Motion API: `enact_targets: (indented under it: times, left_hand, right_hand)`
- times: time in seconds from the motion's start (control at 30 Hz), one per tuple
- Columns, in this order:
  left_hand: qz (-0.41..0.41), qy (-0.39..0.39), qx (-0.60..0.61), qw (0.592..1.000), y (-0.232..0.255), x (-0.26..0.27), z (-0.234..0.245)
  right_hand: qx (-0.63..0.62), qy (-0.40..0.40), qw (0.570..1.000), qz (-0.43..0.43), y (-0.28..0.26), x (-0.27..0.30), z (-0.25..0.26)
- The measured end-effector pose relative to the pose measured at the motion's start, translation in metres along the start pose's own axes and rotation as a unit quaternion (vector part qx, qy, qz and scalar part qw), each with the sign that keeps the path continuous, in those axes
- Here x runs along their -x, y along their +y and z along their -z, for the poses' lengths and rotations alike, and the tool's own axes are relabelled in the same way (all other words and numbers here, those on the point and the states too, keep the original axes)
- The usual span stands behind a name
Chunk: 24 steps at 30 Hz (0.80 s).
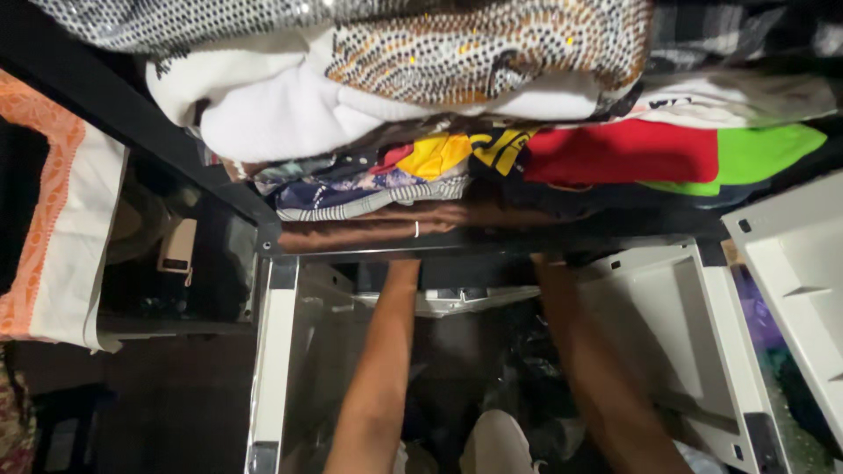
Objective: The person folds black t-shirts and places them inside a white plastic drawer unit.
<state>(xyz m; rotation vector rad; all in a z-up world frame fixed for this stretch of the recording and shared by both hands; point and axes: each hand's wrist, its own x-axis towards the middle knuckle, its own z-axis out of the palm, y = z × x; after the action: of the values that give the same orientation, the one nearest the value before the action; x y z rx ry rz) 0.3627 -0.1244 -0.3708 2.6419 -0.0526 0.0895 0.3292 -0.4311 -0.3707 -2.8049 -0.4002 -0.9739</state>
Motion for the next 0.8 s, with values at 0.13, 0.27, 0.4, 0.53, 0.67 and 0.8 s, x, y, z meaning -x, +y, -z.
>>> enact_targets:
  times: [0.13,0.27,0.4,0.53,0.67,0.8]
  left_hand:
    - [0.003,0.017,-0.001,1.0,-0.009,-0.009,0.004]
    - [0.005,0.03,0.005,1.0,-0.016,-0.018,0.017]
    - [-0.038,0.033,0.003,0.999,0.001,0.012,0.01]
    - [-0.089,0.079,-0.094,0.988,-0.004,0.032,-0.008]
    - [-0.019,-0.07,-0.149,0.986,-0.041,0.016,-0.005]
    - [-0.001,0.038,0.001,0.999,-0.017,0.043,0.005]
  right_hand:
    - [-0.009,0.027,0.998,0.064,-0.038,0.001,-0.016]
    - [-0.013,0.028,0.999,0.015,-0.011,0.008,-0.016]
    - [0.014,0.016,1.0,0.022,-0.034,0.007,-0.004]
    - [-0.033,0.023,0.988,0.147,-0.089,-0.004,0.007]
    - [-0.058,0.053,0.992,0.099,-0.034,0.005,0.02]
    - [0.064,0.045,0.994,0.075,-0.006,0.013,0.05]
